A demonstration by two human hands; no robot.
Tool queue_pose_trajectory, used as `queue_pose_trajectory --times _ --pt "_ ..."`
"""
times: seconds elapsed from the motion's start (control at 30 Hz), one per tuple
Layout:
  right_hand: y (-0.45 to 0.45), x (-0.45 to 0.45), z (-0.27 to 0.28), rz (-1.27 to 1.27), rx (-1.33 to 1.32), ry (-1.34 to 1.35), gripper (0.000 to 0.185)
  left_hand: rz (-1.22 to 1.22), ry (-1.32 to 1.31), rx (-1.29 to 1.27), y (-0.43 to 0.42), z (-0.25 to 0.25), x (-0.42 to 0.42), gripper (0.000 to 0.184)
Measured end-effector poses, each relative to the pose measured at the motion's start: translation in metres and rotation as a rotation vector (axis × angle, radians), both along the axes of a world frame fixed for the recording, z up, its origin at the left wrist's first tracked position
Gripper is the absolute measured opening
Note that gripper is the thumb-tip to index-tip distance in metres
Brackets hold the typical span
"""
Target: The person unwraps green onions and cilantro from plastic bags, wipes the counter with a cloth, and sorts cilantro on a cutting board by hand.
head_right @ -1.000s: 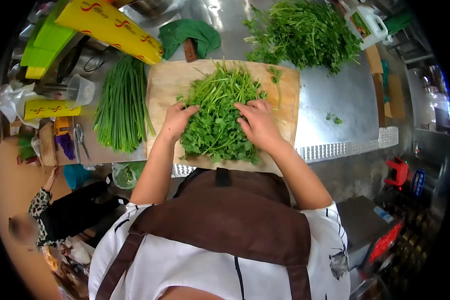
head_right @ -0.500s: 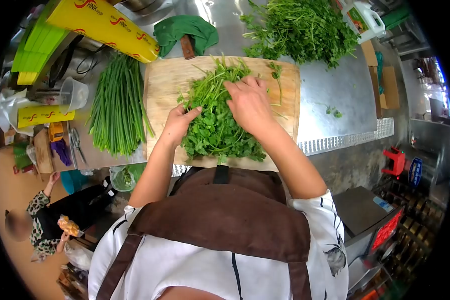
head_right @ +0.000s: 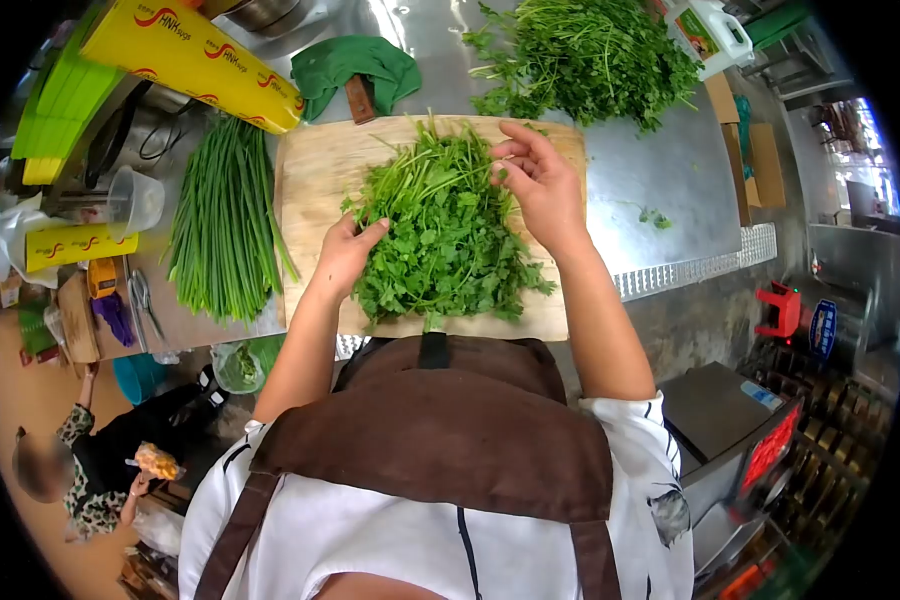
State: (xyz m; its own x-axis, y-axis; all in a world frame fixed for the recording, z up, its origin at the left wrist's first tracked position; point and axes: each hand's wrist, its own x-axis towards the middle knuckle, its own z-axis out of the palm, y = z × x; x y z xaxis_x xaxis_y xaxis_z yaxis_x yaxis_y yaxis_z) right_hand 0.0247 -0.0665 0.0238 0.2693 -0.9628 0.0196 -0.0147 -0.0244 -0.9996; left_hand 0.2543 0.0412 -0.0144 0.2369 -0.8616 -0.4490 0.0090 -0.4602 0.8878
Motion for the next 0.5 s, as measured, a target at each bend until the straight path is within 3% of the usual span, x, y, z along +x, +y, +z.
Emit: queue_pose_trajectory --times 0.07,0.13,0.17,0.23,0.3,0.43,0.5 --pt "0.0 -0.002 -0.004 0.012 0.075 -0.126 0.034 0.003 -0.03 -0.012 0.0 -0.001 0.0 0.035" --pt "0.004 0.003 0.002 0.083 -0.062 0.234 0.036 0.003 -0.06 -0.024 0.0 0.001 -0.001 0.036" --pt "0.004 0.006 0.002 0.08 -0.061 0.232 0.036 -0.01 -0.129 0.015 0.0 0.005 -0.001 0.042" --pt "0.004 0.01 0.0 0.179 -0.204 0.476 0.034 -0.024 -0.2 0.053 0.001 0.014 -0.007 0.048" --pt "0.002 0.011 -0.008 0.136 -0.194 0.4 0.033 0.138 -0.688 -0.099 0.004 0.025 -0.019 0.059" --pt "-0.002 0.0 -0.014 0.0 -0.162 0.285 0.032 0.132 -0.934 -0.242 0.003 0.044 -0.025 0.064" --pt "0.002 -0.006 -0.019 0.033 -0.155 0.27 0.03 -0.115 -0.953 -0.447 0.002 0.049 -0.024 0.056"
